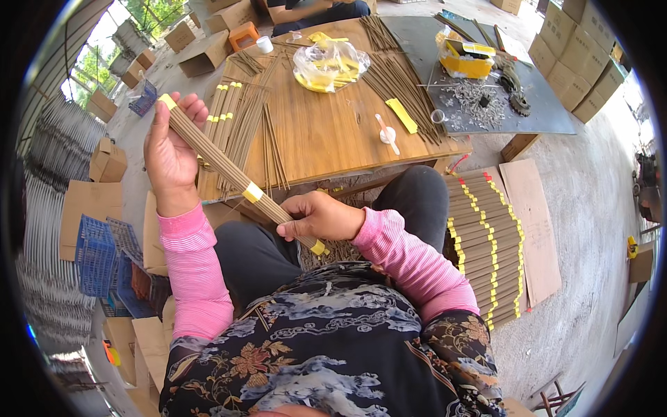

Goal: The person gathers thin wooden sticks from a cardboard box, aligns them into bundles, and secures each bundle with yellow tape. They repeat this process multiple times, placing finished bundles on the table.

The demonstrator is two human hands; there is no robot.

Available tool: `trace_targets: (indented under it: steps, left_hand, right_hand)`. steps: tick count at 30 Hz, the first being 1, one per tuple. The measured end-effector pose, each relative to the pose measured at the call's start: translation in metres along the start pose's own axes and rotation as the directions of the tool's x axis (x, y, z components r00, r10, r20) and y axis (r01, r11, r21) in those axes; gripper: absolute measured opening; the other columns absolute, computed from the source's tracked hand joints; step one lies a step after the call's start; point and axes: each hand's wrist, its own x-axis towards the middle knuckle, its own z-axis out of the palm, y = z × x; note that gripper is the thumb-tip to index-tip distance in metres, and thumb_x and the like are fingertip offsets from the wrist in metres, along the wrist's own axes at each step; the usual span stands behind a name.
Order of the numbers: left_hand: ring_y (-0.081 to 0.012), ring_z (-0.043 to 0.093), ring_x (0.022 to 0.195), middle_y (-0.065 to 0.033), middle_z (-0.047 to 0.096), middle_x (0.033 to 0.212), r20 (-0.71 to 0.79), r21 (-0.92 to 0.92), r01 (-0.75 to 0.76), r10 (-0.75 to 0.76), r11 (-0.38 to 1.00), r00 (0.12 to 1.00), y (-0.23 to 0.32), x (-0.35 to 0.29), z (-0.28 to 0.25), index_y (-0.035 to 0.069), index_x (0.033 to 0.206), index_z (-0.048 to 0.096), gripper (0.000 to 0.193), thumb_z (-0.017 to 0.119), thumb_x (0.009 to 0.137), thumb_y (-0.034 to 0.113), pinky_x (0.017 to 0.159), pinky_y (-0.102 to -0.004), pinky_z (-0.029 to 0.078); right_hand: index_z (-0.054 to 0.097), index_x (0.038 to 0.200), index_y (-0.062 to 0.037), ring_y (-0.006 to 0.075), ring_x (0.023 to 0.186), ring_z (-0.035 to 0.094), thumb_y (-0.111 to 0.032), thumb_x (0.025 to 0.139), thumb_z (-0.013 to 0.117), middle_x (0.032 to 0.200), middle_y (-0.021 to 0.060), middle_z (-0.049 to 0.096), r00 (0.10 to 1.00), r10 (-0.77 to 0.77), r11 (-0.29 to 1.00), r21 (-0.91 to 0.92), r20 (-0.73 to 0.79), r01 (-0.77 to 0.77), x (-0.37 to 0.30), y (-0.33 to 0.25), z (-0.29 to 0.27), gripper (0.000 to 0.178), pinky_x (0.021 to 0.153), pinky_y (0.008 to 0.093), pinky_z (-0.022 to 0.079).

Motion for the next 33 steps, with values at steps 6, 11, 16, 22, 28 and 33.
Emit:
trace_targets:
  steps: [6, 11, 16, 22, 28, 33]
  left_hand:
    - [-0.0309, 0.058, 0.092, -0.0243, 0.056, 0.102, 0.283, -0.229, 0.136, -0.068, 0.964, 0.957, 0.011, 0.002, 0.024, -0.005, 0.100, 0.050, 0.038, 0.047, 0.089, 0.032, 0.089, -0.0443, 0.044]
    - [-0.0287, 0.059, 0.091, -0.0205, 0.059, 0.097, 0.416, -0.276, 0.239, -0.109, 0.931, 0.903, 0.000, 0.020, 0.003, -0.005, 0.100, 0.051, 0.037, 0.048, 0.089, 0.031, 0.089, -0.0425, 0.045]
    - [-0.0314, 0.048, 0.110, -0.0256, 0.048, 0.116, 0.453, -0.222, 0.226, -0.104, 0.948, 0.885, 0.004, 0.011, 0.032, -0.009, 0.118, 0.037, 0.055, 0.039, 0.091, 0.038, 0.096, -0.0443, 0.038]
    - [-0.0226, 0.054, 0.098, -0.0159, 0.055, 0.108, 0.436, 0.209, 0.281, -0.347, 0.937, 0.831, -0.031, -0.027, 0.033, -0.003, 0.113, 0.046, 0.046, 0.033, 0.093, 0.036, 0.089, -0.0362, 0.042]
    - [-0.0226, 0.056, 0.095, -0.0133, 0.056, 0.102, 0.684, 0.205, 0.611, -0.558, 0.765, 0.469, -0.069, -0.116, 0.041, -0.004, 0.110, 0.049, 0.046, 0.048, 0.088, 0.036, 0.084, -0.0345, 0.045]
    - [-0.0206, 0.058, 0.082, -0.0113, 0.059, 0.089, 0.624, 0.217, 0.648, -0.614, 0.730, 0.482, -0.065, -0.126, 0.052, -0.004, 0.103, 0.052, 0.040, 0.050, 0.087, 0.033, 0.075, -0.0324, 0.048]
  right_hand:
    - [0.058, 0.092, 0.0021, 0.0069, 0.072, 0.057, -0.017, 0.083, 0.059, 0.076, 0.0008, 0.060, 0.999, -0.019, 0.971, 0.240, 0.045, 0.008, -0.011, -0.007, -0.004, 0.021, 0.066, 0.0204, 0.045]
    - [0.054, 0.101, 0.0031, 0.0106, 0.079, 0.059, -0.015, 0.084, 0.058, 0.084, 0.0045, 0.062, 0.996, -0.019, 0.978, 0.206, 0.089, 0.000, -0.019, -0.009, -0.009, 0.025, 0.074, 0.0240, 0.047]
    - [0.058, 0.092, 0.0012, 0.0109, 0.076, 0.059, -0.015, 0.084, 0.058, 0.081, 0.0040, 0.061, 0.997, -0.056, 0.940, 0.340, 0.060, 0.033, -0.023, -0.012, -0.006, 0.018, 0.071, 0.0229, 0.047]
    - [0.054, 0.101, 0.0007, 0.0172, 0.082, 0.060, -0.016, 0.086, 0.054, 0.088, 0.0091, 0.061, 0.958, -0.252, 0.837, 0.467, -0.136, 0.286, -0.039, -0.035, -0.021, 0.022, 0.076, 0.0290, 0.047]
    - [0.049, 0.110, 0.0006, 0.0206, 0.088, 0.059, -0.018, 0.086, 0.053, 0.093, 0.0118, 0.059, 0.848, -0.402, 0.708, 0.470, -0.345, 0.527, -0.054, -0.045, -0.035, 0.031, 0.079, 0.0335, 0.047]
    - [0.049, 0.111, 0.0004, 0.0201, 0.087, 0.058, -0.017, 0.086, 0.053, 0.094, 0.0110, 0.058, 0.791, -0.473, 0.660, 0.439, -0.388, 0.610, -0.053, -0.044, -0.031, 0.031, 0.080, 0.0340, 0.047]
